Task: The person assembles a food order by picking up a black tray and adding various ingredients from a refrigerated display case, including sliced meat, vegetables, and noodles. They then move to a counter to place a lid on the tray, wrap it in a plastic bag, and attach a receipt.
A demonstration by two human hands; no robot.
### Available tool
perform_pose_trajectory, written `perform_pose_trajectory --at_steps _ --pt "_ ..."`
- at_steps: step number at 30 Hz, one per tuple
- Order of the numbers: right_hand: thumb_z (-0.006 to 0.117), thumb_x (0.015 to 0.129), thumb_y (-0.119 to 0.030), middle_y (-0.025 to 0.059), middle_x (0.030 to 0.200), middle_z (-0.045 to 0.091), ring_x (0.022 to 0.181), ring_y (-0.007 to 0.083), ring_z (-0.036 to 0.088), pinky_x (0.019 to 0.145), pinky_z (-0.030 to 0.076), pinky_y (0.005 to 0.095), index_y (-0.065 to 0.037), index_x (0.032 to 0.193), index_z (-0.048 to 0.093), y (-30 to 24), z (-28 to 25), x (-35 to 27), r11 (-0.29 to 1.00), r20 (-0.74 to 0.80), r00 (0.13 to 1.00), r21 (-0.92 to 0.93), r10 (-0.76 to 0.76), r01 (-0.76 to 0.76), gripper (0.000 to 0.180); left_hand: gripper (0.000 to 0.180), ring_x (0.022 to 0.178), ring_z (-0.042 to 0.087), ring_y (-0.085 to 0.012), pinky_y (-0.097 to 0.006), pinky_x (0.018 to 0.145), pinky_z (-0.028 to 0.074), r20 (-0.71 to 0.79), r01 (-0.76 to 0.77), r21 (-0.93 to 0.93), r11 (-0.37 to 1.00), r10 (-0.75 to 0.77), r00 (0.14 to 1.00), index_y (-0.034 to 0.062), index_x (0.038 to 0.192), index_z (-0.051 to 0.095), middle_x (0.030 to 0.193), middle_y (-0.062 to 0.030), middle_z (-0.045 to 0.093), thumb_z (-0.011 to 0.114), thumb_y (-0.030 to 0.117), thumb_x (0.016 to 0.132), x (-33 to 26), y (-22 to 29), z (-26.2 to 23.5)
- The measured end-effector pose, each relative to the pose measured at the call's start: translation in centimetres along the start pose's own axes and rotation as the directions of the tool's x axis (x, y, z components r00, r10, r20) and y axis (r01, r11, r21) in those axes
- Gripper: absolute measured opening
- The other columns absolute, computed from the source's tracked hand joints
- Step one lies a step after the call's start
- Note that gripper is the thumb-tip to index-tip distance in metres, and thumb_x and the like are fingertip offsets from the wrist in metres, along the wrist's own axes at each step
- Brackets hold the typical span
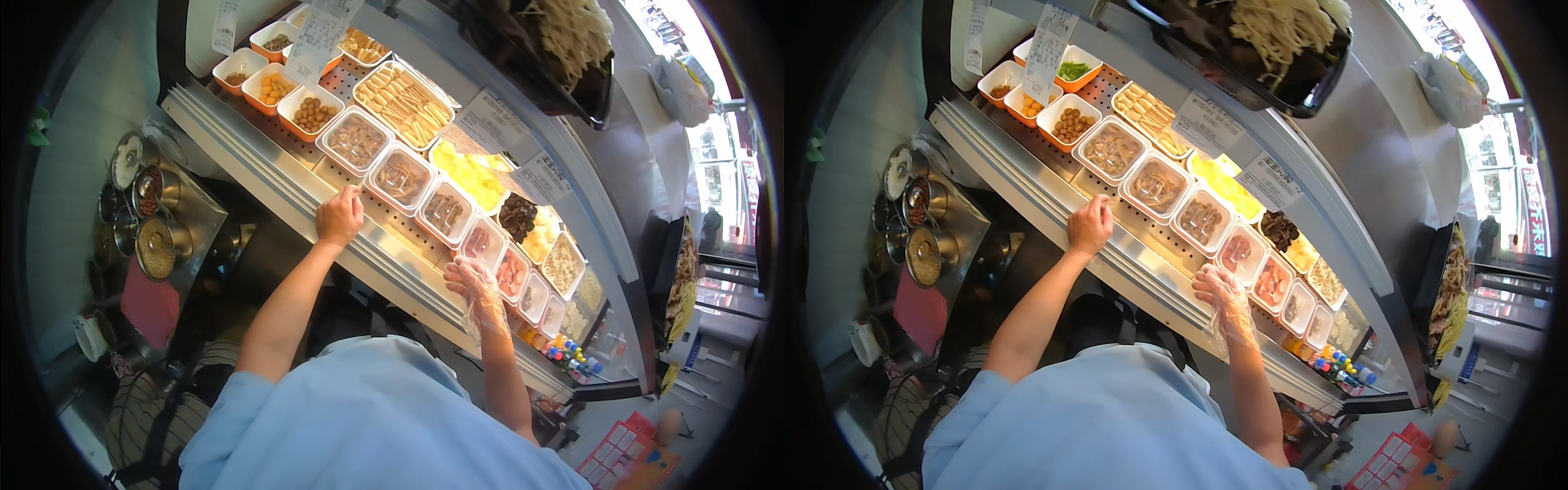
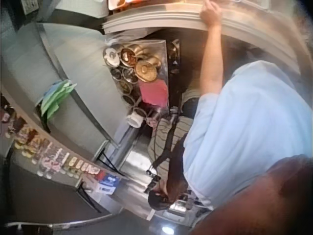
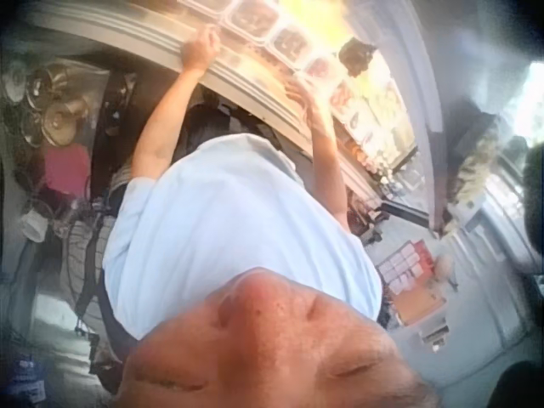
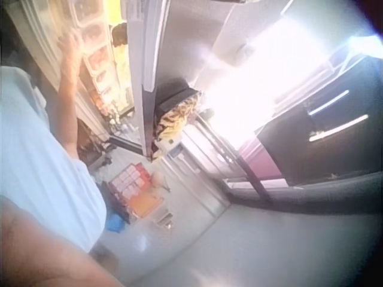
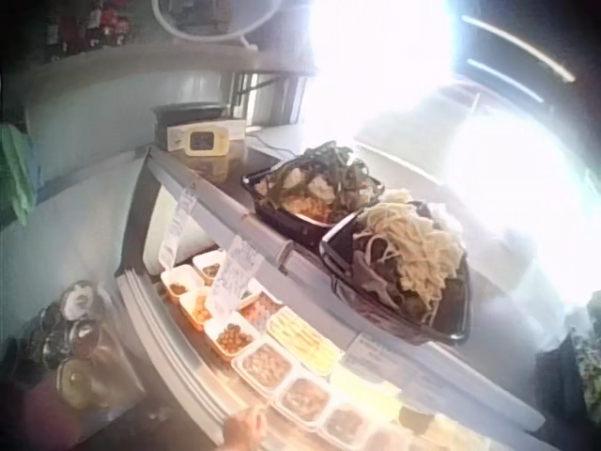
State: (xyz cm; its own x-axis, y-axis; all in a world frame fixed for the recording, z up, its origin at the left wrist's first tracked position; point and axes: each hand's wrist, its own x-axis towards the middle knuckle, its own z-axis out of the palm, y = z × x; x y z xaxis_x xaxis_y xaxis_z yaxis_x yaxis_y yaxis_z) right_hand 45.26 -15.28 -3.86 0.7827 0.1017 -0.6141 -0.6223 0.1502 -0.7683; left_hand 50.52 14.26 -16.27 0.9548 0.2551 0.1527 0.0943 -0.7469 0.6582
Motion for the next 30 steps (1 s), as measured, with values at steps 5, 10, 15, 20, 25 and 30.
perform_pose_trajectory --at_steps 5,10,15,20,25,30 --pt "0.069 0.09 -0.026 0.0136 0.105 0.066 0.09 0.0218 0.066 0.079 0.054 0.0328 -0.001 0.118 0.058 2.0 -2.6 -1.6 0.996 -0.092 0.996 0.092 0.001 0.008 0.039 0.017 0.078 0.066 -0.0347 -0.045 0.069 0.052 0.024 0.016 0.046 0.999 -0.017 1.0 0.0083 0.1 0.061 0.088 -0.0133 0.069 0.058 0.014 0.083 0.1 -0.1 0.2" --pt "0.07 0.089 -0.026 0.0131 0.103 0.067 0.087 0.0202 0.067 0.076 0.054 0.0315 -0.002 0.116 0.058 3.1 -5.3 -2.8 0.991 -0.133 0.991 0.133 -0.013 0.031 0.037 0.019 0.076 0.065 -0.0337 -0.045 0.069 0.052 0.031 0.038 0.022 0.999 -0.038 0.999 0.009 0.099 0.061 0.084 -0.01 0.067 0.058 0.015 0.081 0.2 0.3 0.0" --pt "0.071 0.088 -0.025 0.0118 0.102 0.067 0.086 0.0198 0.067 0.076 0.053 0.0313 -0.002 0.114 0.06 3.1 -6.2 -3.8 0.986 -0.151 0.988 0.156 -0.036 0.06 0.036 0.02 0.077 0.064 -0.033 -0.045 0.069 0.052 0.029 0.048 0.045 0.998 -0.049 0.998 0.0093 0.099 0.061 0.085 -0.0087 0.065 0.059 0.016 0.08 0.2 0.2 0.1" --pt "0.071 0.088 -0.025 0.0114 0.101 0.068 0.086 0.0196 0.067 0.076 0.053 0.0314 -0.002 0.114 0.059 3.1 -6.8 -3.6 0.986 -0.12 0.991 0.151 -0.05 0.068 0.036 0.022 0.079 0.064 -0.0331 -0.045 0.07 0.052 0.022 0.057 0.078 0.995 -0.058 0.998 0.0096 0.1 0.061 0.089 -0.0096 0.065 0.06 0.018 0.08 0.2 0.0 0.3" --pt "0.069 0.09 -0.023 0.0115 0.103 0.067 0.087 0.0189 0.066 0.076 0.052 0.0307 -0.002 0.115 0.058 2.7 -6.9 -3.4 0.989 -0.086 0.995 0.133 -0.056 0.068 0.035 0.022 0.081 0.064 -0.0341 -0.046 0.073 0.052 0.031 0.084 0.087 0.993 -0.087 0.996 0.0097 0.101 0.061 0.093 -0.0107 0.065 0.059 0.018 0.08 0.2 0.1 0.5" --pt "0.069 0.09 -0.023 0.0119 0.103 0.066 0.085 0.0183 0.065 0.076 0.052 0.0306 -0.002 0.115 0.059 2.3 -6.7 -2.3 0.992 -0.053 0.997 0.111 -0.061 0.066 0.035 0.022 0.082 0.064 -0.0344 -0.046 0.073 0.052 0.03 0.101 0.091 0.991 -0.104 0.994 0.0102 0.101 0.061 0.094 -0.0108 0.065 0.059 0.019 0.08 0.1 0.2 0.4"
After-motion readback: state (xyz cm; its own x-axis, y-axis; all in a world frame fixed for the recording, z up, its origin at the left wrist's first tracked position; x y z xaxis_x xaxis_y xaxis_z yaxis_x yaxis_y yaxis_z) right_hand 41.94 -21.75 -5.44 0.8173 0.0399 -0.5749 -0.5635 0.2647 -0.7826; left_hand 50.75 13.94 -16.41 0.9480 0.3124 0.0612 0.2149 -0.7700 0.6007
